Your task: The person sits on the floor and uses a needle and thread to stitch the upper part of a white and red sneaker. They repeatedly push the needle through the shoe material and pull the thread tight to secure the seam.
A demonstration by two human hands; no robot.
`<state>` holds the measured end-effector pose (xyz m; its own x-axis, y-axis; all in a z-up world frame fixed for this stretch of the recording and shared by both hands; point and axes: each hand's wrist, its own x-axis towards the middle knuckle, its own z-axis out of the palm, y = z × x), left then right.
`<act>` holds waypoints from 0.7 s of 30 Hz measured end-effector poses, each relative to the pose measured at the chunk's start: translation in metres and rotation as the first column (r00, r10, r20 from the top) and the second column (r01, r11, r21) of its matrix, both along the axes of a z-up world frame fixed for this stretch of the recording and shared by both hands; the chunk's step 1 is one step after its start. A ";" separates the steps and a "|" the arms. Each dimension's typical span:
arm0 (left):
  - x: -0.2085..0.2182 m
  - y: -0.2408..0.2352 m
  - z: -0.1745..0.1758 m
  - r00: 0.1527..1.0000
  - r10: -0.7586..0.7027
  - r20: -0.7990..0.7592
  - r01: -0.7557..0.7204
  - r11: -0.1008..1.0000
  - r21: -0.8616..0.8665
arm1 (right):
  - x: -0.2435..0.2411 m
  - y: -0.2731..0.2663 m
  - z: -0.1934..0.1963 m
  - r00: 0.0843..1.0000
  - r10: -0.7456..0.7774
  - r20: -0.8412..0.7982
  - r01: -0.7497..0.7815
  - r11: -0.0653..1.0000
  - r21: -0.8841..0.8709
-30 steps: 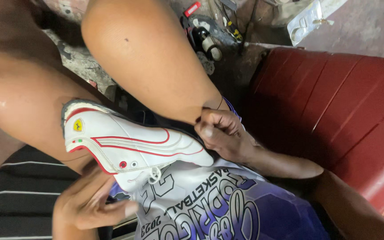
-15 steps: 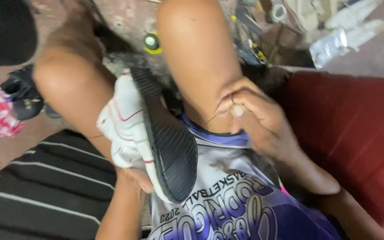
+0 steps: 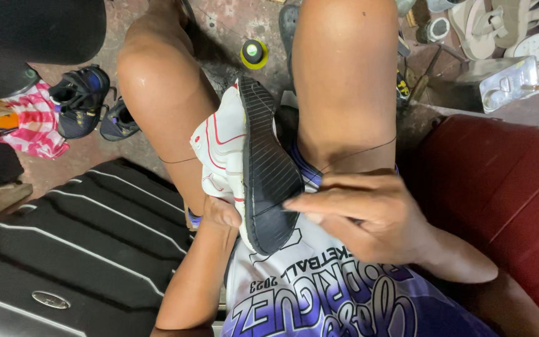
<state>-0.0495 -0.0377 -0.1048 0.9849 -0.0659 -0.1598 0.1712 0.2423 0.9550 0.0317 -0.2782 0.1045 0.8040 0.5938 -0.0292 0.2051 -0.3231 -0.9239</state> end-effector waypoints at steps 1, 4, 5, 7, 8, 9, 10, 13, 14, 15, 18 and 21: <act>-0.004 0.002 -0.004 1.000 -0.001 0.017 0.001 1.000 0.003 | 0.000 0.004 -0.001 0.999 0.033 0.003 -0.033 0.999 0.030; -0.020 0.009 -0.011 0.997 -0.011 0.082 0.008 0.999 0.037 | 0.002 0.011 -0.003 0.996 0.047 0.078 -0.053 0.996 0.075; -0.025 0.010 -0.013 0.995 -0.012 0.095 0.008 0.999 0.043 | 0.003 0.011 -0.002 0.996 0.047 0.071 -0.052 0.997 0.064; -0.031 0.011 -0.015 0.990 -0.022 0.137 0.013 0.998 0.064 | 0.004 0.009 0.000 0.997 0.047 0.060 -0.049 0.998 0.038; -0.033 0.012 -0.015 0.988 -0.029 0.154 0.018 0.997 0.074 | 0.004 0.008 0.001 0.998 0.047 0.048 -0.048 0.999 0.022; -0.036 0.012 -0.015 0.985 -0.037 0.169 0.023 0.996 0.085 | 0.004 0.007 0.003 0.998 0.047 0.037 -0.047 0.999 0.007; -0.035 0.012 -0.015 0.982 -0.044 0.184 0.028 0.996 0.090 | 0.005 0.006 0.004 0.999 0.046 0.029 -0.045 0.999 -0.009; -0.031 0.007 -0.003 0.973 -0.068 0.220 0.044 0.993 0.109 | 0.006 0.002 0.006 0.995 0.072 0.071 -0.067 0.995 -0.072; -0.028 0.005 0.003 0.969 -0.080 0.233 0.054 0.992 0.114 | 0.005 0.001 0.006 0.995 0.076 0.065 -0.071 0.995 -0.077; -0.026 0.005 0.008 0.965 -0.094 0.244 0.066 0.991 0.120 | 0.005 -0.001 0.006 0.995 0.079 0.058 -0.074 0.994 -0.082; -0.020 0.005 0.018 0.955 -0.136 0.263 0.103 0.986 0.135 | 0.003 -0.005 0.003 0.992 0.102 0.071 -0.093 0.988 -0.123; -0.021 0.012 0.015 0.949 -0.181 0.258 0.157 0.981 0.111 | 0.000 -0.010 -0.001 0.986 0.109 0.128 -0.088 0.983 -0.162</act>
<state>-0.0702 -0.0256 -0.0901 0.9682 -0.2321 0.0935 -0.0606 0.1450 0.9876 0.0319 -0.2885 0.1037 0.7448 0.6670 -0.0216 0.3631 -0.4322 -0.8254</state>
